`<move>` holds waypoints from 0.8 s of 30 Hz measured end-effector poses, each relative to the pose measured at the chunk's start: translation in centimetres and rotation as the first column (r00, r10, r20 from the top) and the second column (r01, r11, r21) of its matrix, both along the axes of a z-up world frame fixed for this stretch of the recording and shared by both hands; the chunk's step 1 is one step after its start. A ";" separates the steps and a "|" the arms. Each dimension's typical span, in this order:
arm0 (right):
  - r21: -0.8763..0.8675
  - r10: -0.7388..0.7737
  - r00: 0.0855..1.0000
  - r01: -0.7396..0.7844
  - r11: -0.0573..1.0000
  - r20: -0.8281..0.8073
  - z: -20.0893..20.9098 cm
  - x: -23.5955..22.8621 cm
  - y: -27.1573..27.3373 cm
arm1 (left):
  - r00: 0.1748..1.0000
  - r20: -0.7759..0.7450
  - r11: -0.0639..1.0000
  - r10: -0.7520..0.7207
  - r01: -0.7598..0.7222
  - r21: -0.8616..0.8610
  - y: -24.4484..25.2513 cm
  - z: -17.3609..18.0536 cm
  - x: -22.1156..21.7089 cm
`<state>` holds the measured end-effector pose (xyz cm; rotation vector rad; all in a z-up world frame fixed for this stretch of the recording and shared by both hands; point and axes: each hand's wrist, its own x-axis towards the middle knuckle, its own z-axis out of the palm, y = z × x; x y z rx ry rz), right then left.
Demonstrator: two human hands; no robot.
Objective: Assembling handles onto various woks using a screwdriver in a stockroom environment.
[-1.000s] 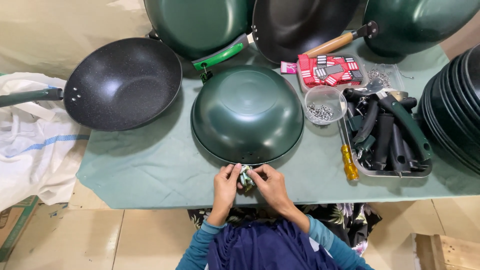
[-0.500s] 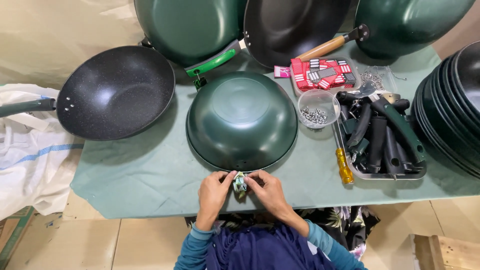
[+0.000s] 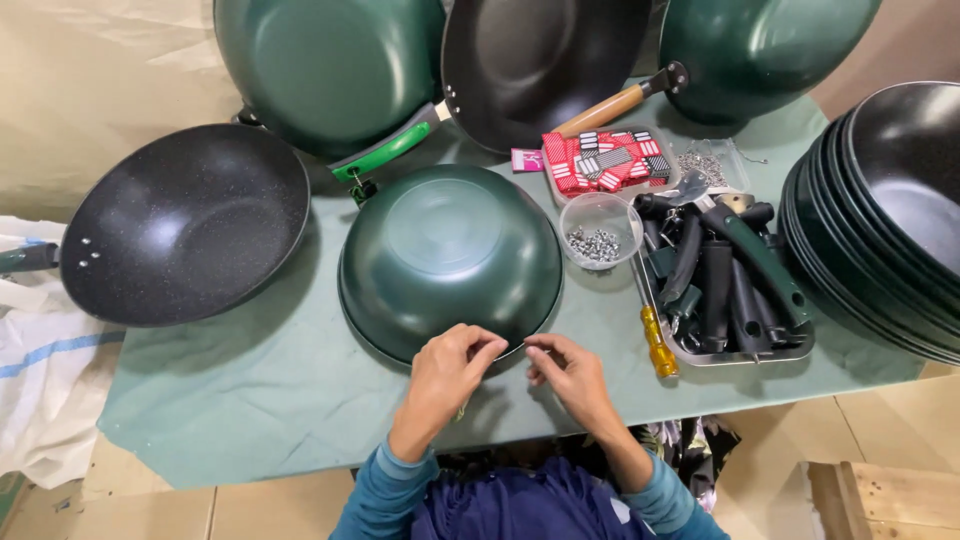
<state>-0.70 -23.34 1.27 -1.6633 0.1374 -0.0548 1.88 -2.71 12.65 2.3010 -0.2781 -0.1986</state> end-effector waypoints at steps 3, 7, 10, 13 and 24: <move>-0.108 -0.103 0.992 0.111 0.988 0.076 2.4 0.1 -3.4 | 0.990 0.022 0.980 -0.136 0.138 -0.146 -3.7 0.0 1.5; -0.197 -0.224 0.962 0.253 0.947 0.157 5.7 0.0 -8.7 | 0.951 0.132 0.928 -0.281 0.304 -0.216 -9.7 1.0 3.0; -0.333 -0.349 0.882 0.447 0.830 0.316 7.0 0.6 -13.5 | 0.906 0.232 0.870 -0.353 0.409 -0.275 -15.0 -0.3 4.0; -0.519 -0.325 0.767 0.623 0.586 0.554 7.1 1.4 -18.4 | 0.817 0.420 0.831 -0.394 0.512 -0.217 -20.6 -3.2 5.6; -0.761 -0.074 0.847 0.509 0.403 0.527 4.0 3.7 -28.0 | 0.685 0.606 0.901 -0.405 0.413 0.134 -30.5 -7.0 8.7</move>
